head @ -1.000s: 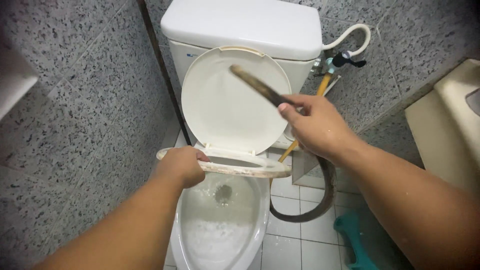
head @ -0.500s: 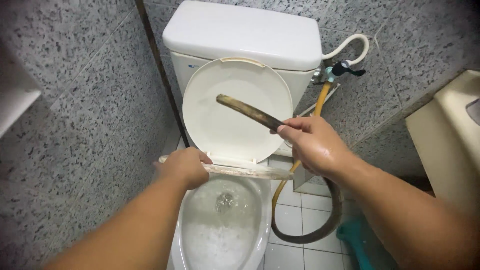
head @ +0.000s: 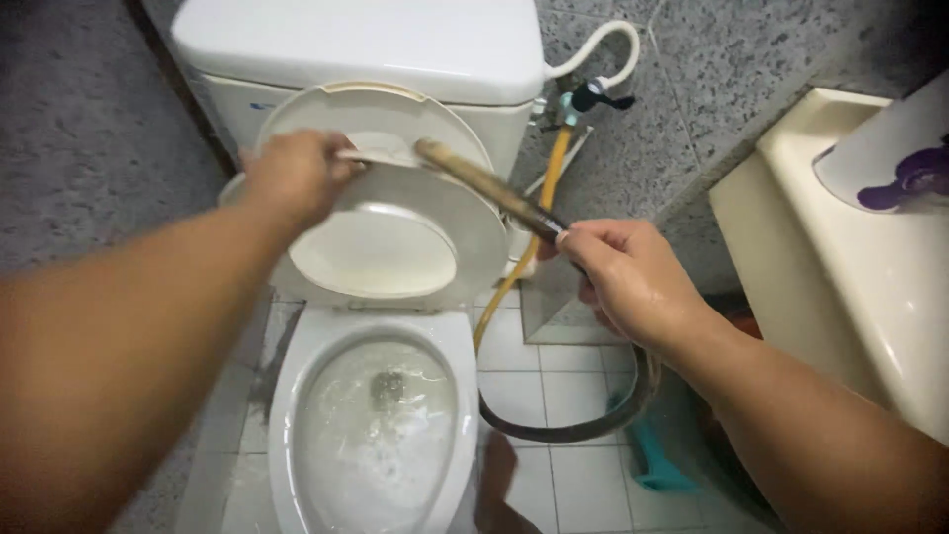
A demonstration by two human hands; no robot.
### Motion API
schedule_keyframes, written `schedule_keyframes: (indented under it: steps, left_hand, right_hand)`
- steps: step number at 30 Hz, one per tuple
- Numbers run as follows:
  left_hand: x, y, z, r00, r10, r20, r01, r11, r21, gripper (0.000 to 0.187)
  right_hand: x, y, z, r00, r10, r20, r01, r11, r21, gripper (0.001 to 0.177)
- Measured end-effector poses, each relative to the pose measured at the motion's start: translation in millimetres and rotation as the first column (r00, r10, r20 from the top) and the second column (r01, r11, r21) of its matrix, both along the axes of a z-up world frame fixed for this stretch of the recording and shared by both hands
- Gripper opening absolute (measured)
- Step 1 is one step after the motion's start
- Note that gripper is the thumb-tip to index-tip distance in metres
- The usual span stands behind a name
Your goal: The person uses a handheld bidet sprayer to rinse the toilet seat, lid, and bowl. They wipe the seat and lid with a yellow sponge, then continue rinsing the bowl and exterior surfaces before closing the lid.
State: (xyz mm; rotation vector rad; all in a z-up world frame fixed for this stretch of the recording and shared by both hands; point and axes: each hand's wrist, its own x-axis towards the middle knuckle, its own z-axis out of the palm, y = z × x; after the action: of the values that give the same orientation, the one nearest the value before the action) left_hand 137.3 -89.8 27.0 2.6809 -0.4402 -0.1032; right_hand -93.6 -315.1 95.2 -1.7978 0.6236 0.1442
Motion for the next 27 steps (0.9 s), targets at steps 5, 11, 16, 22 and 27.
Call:
schedule_keyframes:
  steps: [5, 11, 16, 22, 27]
  left_hand:
    - [47, -13, -23, 0.992, 0.0, 0.127, 0.004, 1.0, -0.029, 0.038]
    - [55, -36, -12, 0.983, 0.076, 0.166, -0.087, 0.994, 0.06, 0.056]
    - [60, -47, -7, 0.973, 0.098, 0.209, -0.114, 0.991, 0.064, 0.043]
    - [40, -44, -11, 0.895, -0.026, 0.445, 0.056, 0.997, -0.054, 0.032]
    - [45, -52, -28, 0.863, -0.079, 0.498, 0.173, 0.974, -0.146, 0.061]
  right_hand:
    - [3, -21, -6, 0.999, -0.047, 0.026, 0.049, 0.995, -0.087, 0.033]
    - [24, -21, -18, 0.977, 0.177, 0.122, -0.16, 0.977, -0.137, 0.029]
    - [39, -24, -16, 0.997, 0.049, 0.059, -0.021, 0.914, -0.405, 0.032]
    - [43, -26, -18, 0.95, 0.299, 0.093, -0.251, 0.903, -0.348, 0.032]
    - [41, -44, -26, 0.992, -0.017, -0.128, -0.046, 0.878, -0.476, 0.041]
